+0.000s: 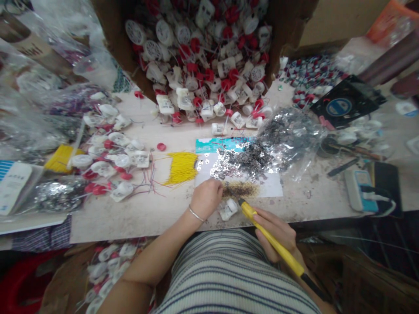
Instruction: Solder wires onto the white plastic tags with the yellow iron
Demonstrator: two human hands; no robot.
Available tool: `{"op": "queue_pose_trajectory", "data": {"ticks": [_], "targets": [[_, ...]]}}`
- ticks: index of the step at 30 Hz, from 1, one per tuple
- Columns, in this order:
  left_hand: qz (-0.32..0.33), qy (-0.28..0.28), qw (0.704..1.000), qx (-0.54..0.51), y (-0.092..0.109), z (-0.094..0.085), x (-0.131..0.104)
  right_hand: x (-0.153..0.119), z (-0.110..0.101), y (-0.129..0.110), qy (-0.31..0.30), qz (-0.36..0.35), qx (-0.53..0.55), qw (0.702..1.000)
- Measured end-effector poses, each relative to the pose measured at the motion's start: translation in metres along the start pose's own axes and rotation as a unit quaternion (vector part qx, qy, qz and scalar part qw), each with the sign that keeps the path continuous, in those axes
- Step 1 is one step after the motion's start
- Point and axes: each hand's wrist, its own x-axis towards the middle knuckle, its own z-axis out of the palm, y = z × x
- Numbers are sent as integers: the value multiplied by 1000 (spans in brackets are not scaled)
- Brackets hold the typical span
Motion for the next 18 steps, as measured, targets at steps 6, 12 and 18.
{"op": "queue_pose_trajectory", "data": {"ticks": [6,12,18], "targets": [[13,0,999,-29,-5,2,1,-4,11,-1,93,28,30,995],[18,12,996,-88,-13,-5,-12,24,51,9,110,65,87,988],[100,98,946,-292,-1,-8,-28,54,74,10,131,55,97,985]]}}
